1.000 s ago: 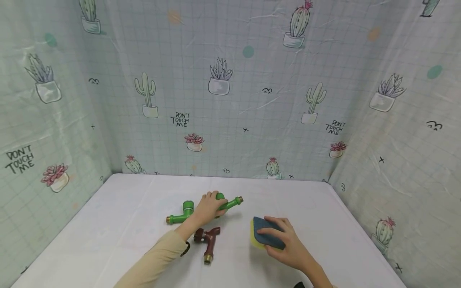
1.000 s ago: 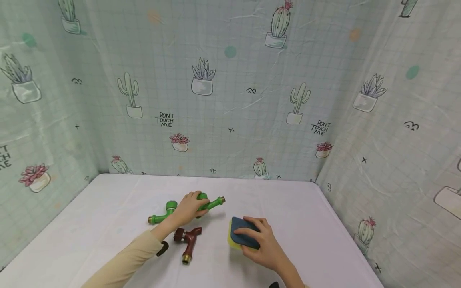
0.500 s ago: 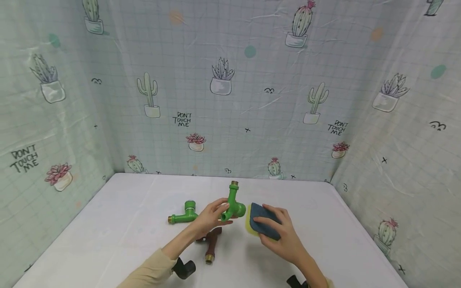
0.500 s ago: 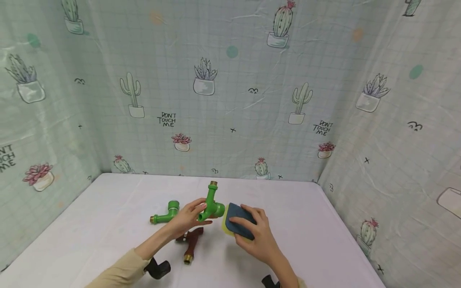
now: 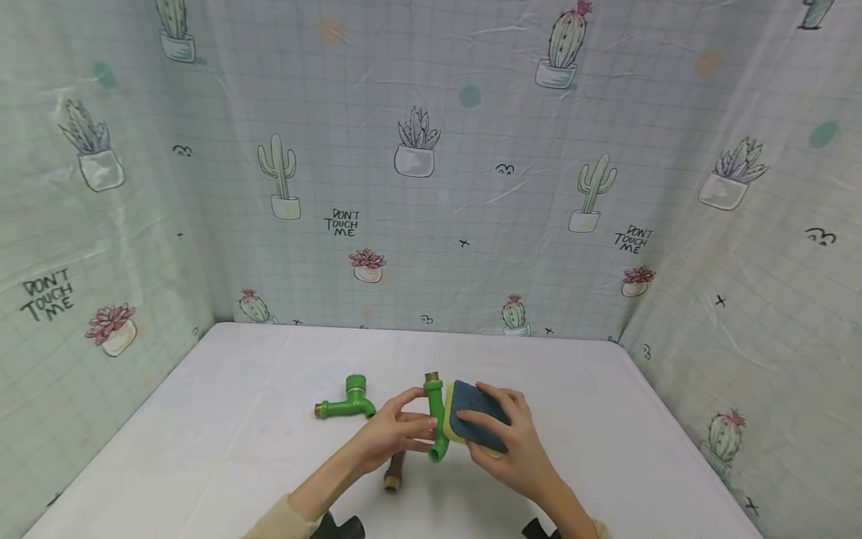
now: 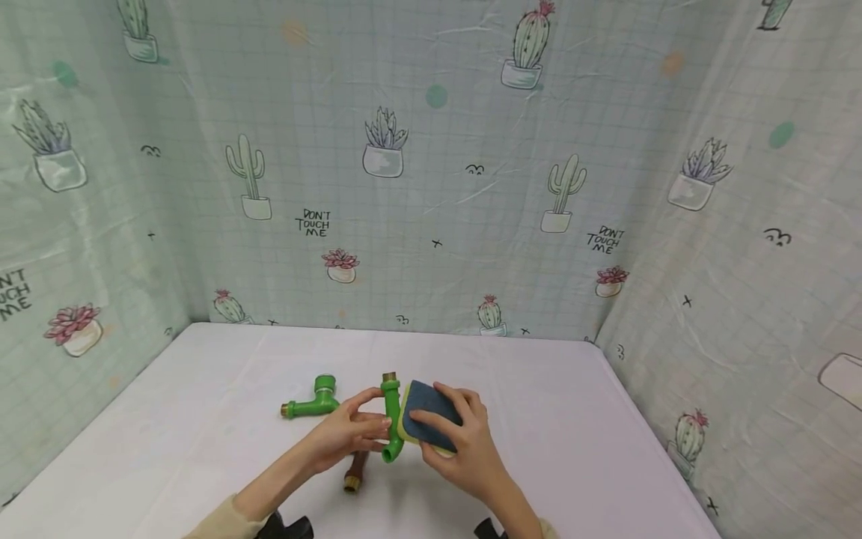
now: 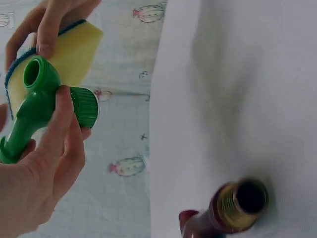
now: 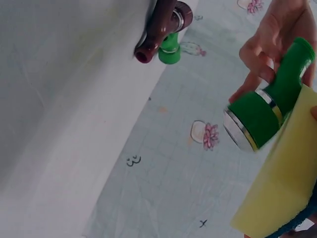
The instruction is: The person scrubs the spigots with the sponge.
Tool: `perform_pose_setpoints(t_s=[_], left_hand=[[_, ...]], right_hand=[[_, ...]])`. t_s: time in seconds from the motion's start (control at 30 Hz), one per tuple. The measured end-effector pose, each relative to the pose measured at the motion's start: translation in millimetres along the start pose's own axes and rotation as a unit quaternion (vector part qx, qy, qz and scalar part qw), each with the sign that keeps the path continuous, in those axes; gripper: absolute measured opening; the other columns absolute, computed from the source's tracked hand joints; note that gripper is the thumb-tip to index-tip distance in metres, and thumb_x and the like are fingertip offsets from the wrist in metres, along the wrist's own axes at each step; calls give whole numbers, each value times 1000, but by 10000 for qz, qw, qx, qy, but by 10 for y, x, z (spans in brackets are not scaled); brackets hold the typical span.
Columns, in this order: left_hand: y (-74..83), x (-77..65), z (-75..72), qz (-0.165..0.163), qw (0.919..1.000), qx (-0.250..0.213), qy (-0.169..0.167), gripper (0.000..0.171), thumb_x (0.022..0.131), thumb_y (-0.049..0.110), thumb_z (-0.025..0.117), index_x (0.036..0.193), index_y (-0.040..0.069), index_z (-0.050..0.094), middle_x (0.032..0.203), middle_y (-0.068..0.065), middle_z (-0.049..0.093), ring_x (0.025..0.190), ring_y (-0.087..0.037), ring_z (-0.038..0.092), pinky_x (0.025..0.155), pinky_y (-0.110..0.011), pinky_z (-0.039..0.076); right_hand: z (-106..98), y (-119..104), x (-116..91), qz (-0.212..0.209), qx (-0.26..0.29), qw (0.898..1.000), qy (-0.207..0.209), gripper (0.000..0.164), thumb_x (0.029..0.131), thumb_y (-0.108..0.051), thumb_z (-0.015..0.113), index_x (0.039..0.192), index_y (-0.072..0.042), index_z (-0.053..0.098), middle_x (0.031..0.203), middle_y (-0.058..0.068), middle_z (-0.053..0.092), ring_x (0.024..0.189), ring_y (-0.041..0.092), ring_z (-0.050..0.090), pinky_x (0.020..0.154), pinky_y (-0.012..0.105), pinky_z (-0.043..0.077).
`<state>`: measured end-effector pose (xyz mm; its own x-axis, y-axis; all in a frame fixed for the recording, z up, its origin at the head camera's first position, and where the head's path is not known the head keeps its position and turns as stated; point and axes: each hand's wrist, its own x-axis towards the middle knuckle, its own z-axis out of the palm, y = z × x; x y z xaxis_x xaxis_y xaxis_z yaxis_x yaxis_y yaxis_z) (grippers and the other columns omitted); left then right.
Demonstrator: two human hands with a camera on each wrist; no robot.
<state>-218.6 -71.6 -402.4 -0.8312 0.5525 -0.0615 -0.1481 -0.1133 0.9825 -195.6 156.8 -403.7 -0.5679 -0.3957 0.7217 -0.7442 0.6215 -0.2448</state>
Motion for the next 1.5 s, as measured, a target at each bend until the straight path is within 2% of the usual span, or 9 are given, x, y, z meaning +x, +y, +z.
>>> perform_pose_setpoints(t_s=[0.13,0.27,0.47,0.63,0.83,1.0,1.13,1.23,1.5], left_hand=[[72,-57,43,-124,9977,-656,109,66,91,46,42,135,0,26,118,-30,52,101,-35,59,83,-45,50],[107,-80,39,-254,9930,-1155,23,52,91,48,40,118,4,43,118,-30,52,104,-40,55,84,-48,48],[102,-132,81,-126,9942,-1037,-257,35,93,36,43,111,6,47,105,-12,62,100,-35,59,82,-52,48],[81,-171,143,294,9945,-1006,-44,19,94,31,41,99,13,46,98,-7,65,94,-30,63,81,-53,48],[87,-197,173,684,9916,-1023,403,14,94,28,41,95,14,42,93,-4,64,92,-26,64,82,-51,49],[96,-245,136,513,9879,-1386,465,16,94,32,40,93,17,40,94,-5,64,96,-30,62,82,-53,48],[81,-290,107,261,9896,-1368,345,16,93,36,40,92,20,39,99,-6,65,105,-36,57,84,-53,47],[64,-299,117,200,9904,-1294,445,13,91,35,44,93,22,40,99,-4,64,107,-38,55,87,-51,47],[9,-256,216,472,9922,-988,593,6,90,27,49,93,23,46,100,1,64,94,-20,63,83,-49,49]], right_hand=[[20,-37,24,-8,49,10000,37,45,69,-20,73,109,-34,60,129,8,46,109,19,37,76,45,45],[12,-84,61,-95,82,9998,-144,43,70,-22,73,109,-34,59,129,7,45,108,19,37,77,45,44],[45,-166,87,-87,60,9999,-91,48,66,-19,75,108,-37,60,129,6,46,109,19,37,77,44,45],[107,-200,81,-42,-23,9997,223,51,62,-16,78,106,-35,60,125,10,48,107,22,38,73,45,45],[93,-177,84,-92,-248,9994,238,50,63,-18,75,107,-35,61,125,10,48,108,24,38,76,46,45],[41,-43,45,-87,-491,9981,353,50,60,-17,75,104,-34,61,122,12,49,106,26,38,76,48,41],[16,43,16,-42,-462,9980,431,51,58,-14,75,104,-32,62,122,14,48,105,28,37,75,49,39],[26,24,10,-90,-292,9987,419,51,59,-13,74,104,-32,62,124,13,47,106,26,36,75,49,41],[138,-200,60,-373,125,9990,218,47,63,-15,75,105,-33,62,128,9,44,105,21,33,75,41,44]])
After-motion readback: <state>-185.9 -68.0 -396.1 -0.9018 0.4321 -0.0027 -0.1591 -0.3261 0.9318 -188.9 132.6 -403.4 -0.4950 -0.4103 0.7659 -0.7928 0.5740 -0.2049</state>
